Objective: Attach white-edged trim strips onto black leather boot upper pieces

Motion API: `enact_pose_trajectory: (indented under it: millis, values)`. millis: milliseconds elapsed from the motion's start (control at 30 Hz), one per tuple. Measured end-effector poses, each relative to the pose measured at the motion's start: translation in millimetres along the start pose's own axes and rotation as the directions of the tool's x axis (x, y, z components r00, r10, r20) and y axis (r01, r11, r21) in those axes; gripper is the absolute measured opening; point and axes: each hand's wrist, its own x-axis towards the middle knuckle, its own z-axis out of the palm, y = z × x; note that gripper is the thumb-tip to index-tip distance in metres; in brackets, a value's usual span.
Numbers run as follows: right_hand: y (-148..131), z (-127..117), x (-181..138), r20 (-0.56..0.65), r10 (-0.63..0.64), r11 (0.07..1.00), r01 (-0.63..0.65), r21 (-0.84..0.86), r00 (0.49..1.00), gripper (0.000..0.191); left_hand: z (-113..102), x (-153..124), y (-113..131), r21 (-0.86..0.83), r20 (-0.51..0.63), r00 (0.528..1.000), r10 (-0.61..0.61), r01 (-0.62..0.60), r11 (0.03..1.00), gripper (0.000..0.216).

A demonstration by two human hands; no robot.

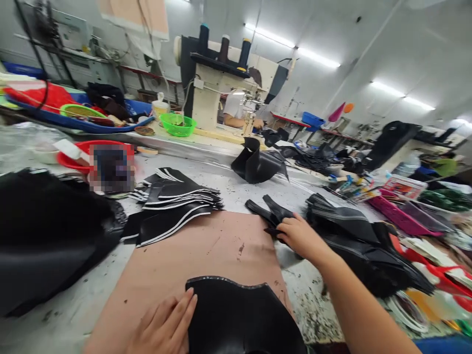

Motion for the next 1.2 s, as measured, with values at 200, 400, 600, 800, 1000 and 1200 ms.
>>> enact_pose_trajectory:
  millis: [200, 400, 600, 800, 1000, 1200]
  values:
    - [-68, -35, -4, 0.036, -0.246, 0.965, 0.248, -0.089, 0.969, 0.025, -15, 11, 14, -0.027, 0.011, 0.99, -0.138, 0.138, 0.99, 0.041]
    - [-155, -7, 48, 0.458, -0.491, 0.867, 0.363, 0.342, 0.741, 0.021, -27, 18, 16, 0.013, 0.016, 0.996, -0.088, 0.088, 0.996, 0.039]
    - [-168, 25, 71, 0.546, -0.526, 0.845, 0.329, 0.421, 0.652, 0.024, -24, 14, 19, -0.028, 0.099, 0.987, -0.129, 0.132, 0.991, 0.041]
    - [-170, 26, 69, 0.566, -0.492, 0.866, 0.301, 0.4, 0.662, 0.026, -19, 8, 21, -0.053, 0.218, 0.964, -0.151, 0.166, 0.985, 0.046]
    - [-173, 25, 69, 0.576, -0.465, 0.882, 0.294, 0.369, 0.672, 0.027, -17, 6, 22, -0.055, 0.175, 0.972, -0.159, 0.171, 0.984, 0.045]
    - [-175, 24, 66, 0.561, -0.447, 0.889, 0.275, 0.366, 0.696, 0.027, -10, 5, 18, -0.084, 0.209, 0.976, -0.058, 0.077, 0.993, 0.05]
